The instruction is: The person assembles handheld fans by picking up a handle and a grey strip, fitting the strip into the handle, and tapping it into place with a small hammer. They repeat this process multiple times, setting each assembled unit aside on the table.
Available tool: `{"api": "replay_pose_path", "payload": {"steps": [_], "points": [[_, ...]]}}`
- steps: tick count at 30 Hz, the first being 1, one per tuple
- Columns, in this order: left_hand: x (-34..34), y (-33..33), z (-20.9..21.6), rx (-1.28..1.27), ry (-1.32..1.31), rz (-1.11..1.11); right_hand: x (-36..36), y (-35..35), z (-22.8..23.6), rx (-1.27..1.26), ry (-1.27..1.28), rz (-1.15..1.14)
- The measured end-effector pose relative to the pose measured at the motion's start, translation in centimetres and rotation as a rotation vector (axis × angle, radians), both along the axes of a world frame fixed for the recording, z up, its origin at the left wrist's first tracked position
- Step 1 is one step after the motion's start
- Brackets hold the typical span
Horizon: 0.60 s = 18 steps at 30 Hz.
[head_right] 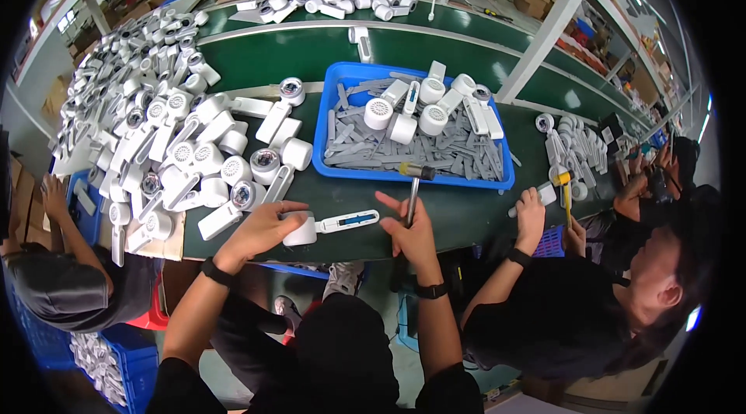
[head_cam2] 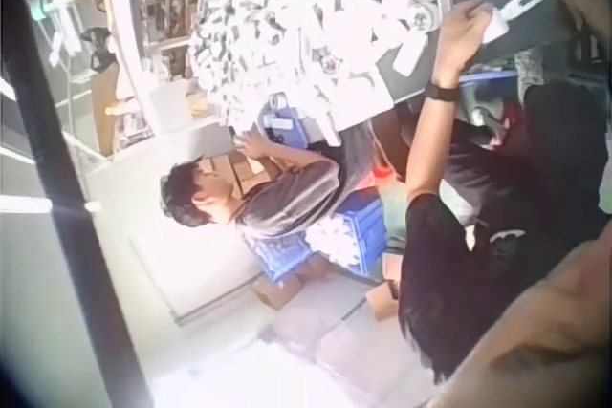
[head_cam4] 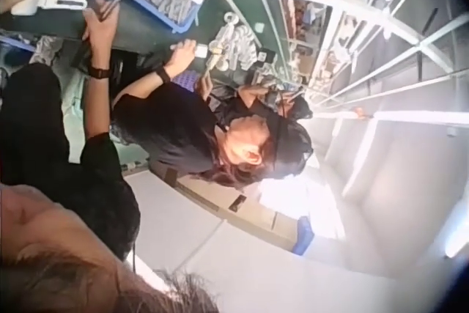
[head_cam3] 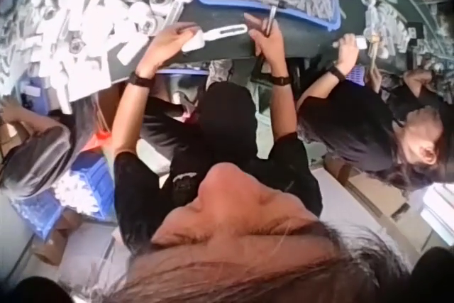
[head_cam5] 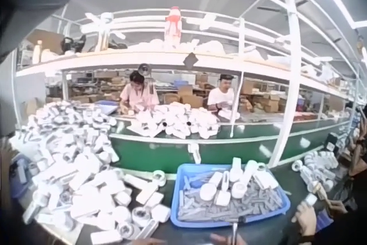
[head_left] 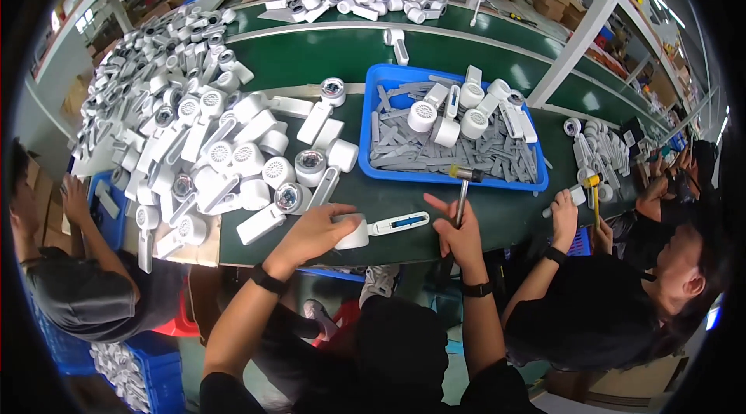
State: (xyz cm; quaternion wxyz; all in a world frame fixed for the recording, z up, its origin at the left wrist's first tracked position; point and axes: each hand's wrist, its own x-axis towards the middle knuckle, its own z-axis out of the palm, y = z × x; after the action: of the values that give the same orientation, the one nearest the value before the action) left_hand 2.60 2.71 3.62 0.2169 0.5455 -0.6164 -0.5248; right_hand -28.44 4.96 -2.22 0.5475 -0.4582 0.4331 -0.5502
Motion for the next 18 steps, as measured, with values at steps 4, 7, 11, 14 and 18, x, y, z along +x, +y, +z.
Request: {"api": "replay_pose_path", "payload": {"steps": [4,7,11,14,18], "points": [[0.2,-0.1,-1.3,-0.121,-0.052,-0.009,1.4,0.2,1.3,0.047,0.123,0.115],[0.3,0.1,-0.8,-0.141,-0.07,0.009,1.4,0.2,1.0,0.077,0.19,0.112],[-0.6,1.8,2.3,-0.474,-0.547,0.109,1.0,0.2,0.9,0.083,0.16,0.06],[-1.0,0.1,0.7,-0.826,-0.828,0.126,0.9,0.2,0.6,0.077,0.164,0.078],[-2.1,-4.5,-3.0,-1.057,-1.197,0.041,1.0,0.3,0.9,0.085,0.205,0.072]]}}
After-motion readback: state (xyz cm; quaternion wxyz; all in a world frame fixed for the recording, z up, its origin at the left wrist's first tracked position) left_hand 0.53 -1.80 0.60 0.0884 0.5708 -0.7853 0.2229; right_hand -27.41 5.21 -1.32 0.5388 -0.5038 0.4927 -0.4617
